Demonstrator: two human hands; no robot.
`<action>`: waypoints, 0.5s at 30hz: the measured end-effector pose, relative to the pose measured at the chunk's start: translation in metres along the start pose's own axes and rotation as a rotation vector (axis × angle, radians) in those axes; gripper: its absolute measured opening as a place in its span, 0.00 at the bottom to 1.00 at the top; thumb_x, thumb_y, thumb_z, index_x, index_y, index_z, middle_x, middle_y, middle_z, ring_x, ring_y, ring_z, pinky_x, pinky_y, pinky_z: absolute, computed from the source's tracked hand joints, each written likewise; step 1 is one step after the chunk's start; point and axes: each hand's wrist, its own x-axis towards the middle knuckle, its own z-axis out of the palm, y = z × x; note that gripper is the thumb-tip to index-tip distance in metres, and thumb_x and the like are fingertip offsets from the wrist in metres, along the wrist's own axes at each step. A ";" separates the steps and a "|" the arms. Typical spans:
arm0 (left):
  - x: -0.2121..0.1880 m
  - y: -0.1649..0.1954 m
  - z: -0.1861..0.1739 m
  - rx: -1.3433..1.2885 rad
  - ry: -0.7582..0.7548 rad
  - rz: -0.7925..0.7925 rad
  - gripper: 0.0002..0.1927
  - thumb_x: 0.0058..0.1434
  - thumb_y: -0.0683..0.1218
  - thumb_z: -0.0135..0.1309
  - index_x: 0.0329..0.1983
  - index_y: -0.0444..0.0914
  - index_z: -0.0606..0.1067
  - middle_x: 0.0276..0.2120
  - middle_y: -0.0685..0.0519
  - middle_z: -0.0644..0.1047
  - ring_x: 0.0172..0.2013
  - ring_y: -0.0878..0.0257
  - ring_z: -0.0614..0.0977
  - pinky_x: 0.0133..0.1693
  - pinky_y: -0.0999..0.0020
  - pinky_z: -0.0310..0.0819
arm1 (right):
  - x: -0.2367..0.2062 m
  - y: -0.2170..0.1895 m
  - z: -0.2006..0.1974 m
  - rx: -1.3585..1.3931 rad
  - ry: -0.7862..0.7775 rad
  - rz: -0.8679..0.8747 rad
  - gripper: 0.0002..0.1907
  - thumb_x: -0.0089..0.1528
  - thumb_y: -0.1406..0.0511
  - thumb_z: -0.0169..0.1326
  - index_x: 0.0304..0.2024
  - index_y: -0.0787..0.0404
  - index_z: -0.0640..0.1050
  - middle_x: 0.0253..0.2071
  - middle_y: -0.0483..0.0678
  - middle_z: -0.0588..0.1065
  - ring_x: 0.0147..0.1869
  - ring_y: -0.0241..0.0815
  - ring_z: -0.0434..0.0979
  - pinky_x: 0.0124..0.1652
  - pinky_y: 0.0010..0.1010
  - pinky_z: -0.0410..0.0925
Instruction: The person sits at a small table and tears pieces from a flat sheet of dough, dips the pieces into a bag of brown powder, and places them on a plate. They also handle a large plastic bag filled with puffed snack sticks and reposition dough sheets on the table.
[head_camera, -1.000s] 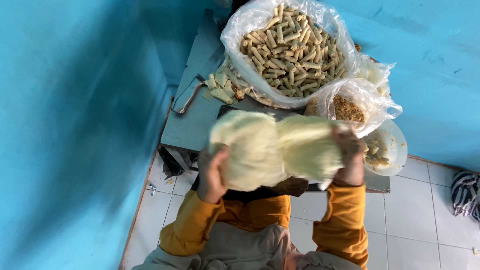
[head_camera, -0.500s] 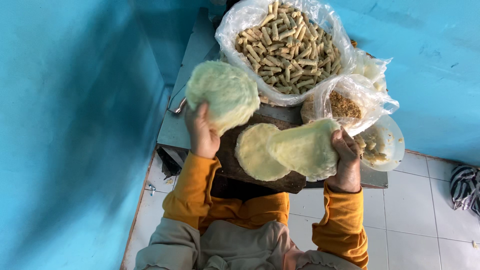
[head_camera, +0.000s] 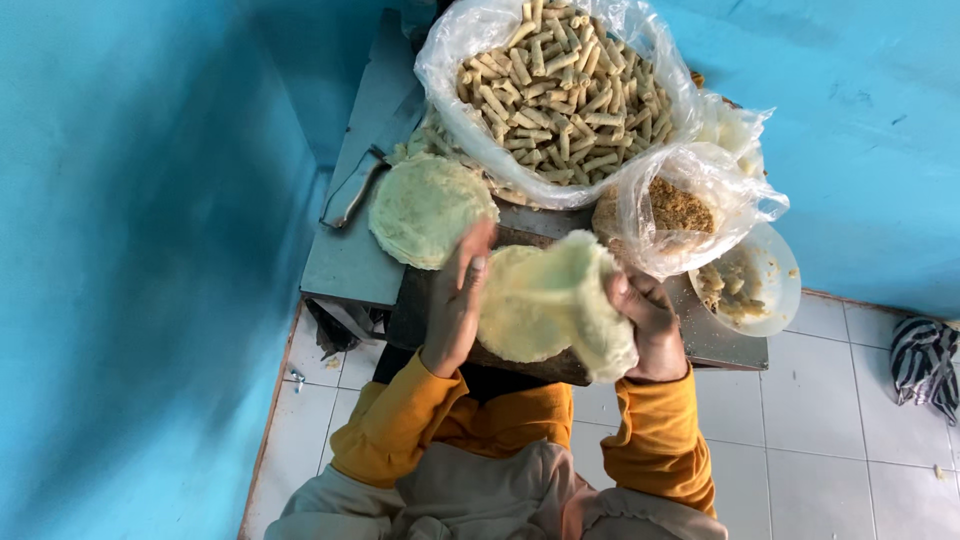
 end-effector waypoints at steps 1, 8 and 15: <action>-0.003 0.000 0.002 -0.206 -0.060 -0.171 0.38 0.72 0.67 0.44 0.72 0.34 0.64 0.70 0.38 0.65 0.69 0.48 0.68 0.67 0.51 0.65 | 0.001 0.000 0.003 -0.050 0.000 0.041 0.16 0.71 0.63 0.52 0.53 0.73 0.76 0.42 0.54 0.79 0.41 0.44 0.81 0.43 0.33 0.76; -0.027 0.004 -0.009 -0.881 -0.201 -0.659 0.43 0.68 0.72 0.37 0.74 0.38 0.61 0.69 0.46 0.67 0.67 0.52 0.71 0.65 0.52 0.67 | 0.021 0.012 -0.001 -0.190 0.260 0.253 0.16 0.65 0.62 0.50 0.49 0.66 0.78 0.40 0.46 0.80 0.40 0.32 0.78 0.41 0.23 0.71; -0.034 -0.004 -0.011 -0.788 -0.241 -0.634 0.46 0.67 0.73 0.37 0.77 0.38 0.57 0.70 0.48 0.66 0.68 0.55 0.70 0.67 0.55 0.64 | 0.012 0.030 -0.035 -0.233 0.208 0.226 0.15 0.72 0.59 0.53 0.44 0.67 0.77 0.33 0.45 0.74 0.33 0.34 0.72 0.33 0.26 0.67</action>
